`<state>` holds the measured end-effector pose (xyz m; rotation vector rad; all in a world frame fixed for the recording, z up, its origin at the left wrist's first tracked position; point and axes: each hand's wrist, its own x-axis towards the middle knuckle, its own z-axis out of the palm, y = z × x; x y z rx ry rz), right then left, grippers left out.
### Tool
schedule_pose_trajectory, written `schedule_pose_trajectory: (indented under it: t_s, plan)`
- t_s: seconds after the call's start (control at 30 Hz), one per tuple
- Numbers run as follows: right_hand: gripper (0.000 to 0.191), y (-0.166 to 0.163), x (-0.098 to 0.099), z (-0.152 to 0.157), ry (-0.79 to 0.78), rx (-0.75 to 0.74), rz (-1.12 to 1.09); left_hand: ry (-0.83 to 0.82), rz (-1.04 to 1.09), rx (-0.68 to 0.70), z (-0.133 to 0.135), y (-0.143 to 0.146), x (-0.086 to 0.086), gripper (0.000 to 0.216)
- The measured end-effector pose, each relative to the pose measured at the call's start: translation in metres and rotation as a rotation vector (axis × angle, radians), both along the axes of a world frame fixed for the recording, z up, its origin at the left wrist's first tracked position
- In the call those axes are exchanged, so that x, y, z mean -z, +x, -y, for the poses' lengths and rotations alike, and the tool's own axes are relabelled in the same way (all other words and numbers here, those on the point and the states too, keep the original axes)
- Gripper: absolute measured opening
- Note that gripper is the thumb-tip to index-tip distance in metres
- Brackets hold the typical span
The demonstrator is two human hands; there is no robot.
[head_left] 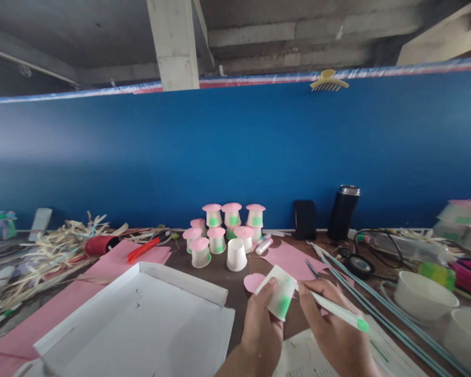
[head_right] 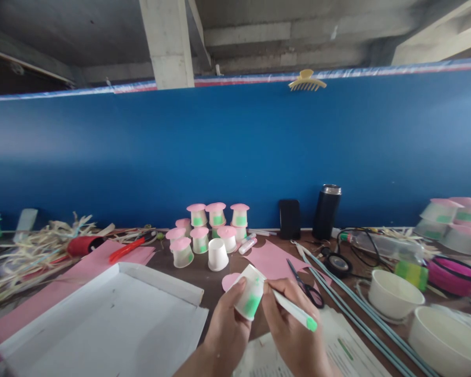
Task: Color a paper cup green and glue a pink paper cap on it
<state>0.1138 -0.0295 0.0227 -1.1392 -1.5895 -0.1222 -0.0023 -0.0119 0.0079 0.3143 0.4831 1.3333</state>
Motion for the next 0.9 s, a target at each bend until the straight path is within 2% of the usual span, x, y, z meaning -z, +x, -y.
schedule_pose_trajectory:
  t_s: [0.63, 0.9]
  plan:
    - [0.008, -0.0011, 0.0029, 0.0012, -0.072, -0.013, 0.006, 0.013, 0.0, 0.011, -0.0003, -0.0011, 0.0001, 0.027]
    - [0.01, -0.0036, 0.0019, 0.0024, -0.077, -0.015, 0.017, -0.056, -0.008, -0.004, -0.0021, -0.0018, 0.002, 0.022]
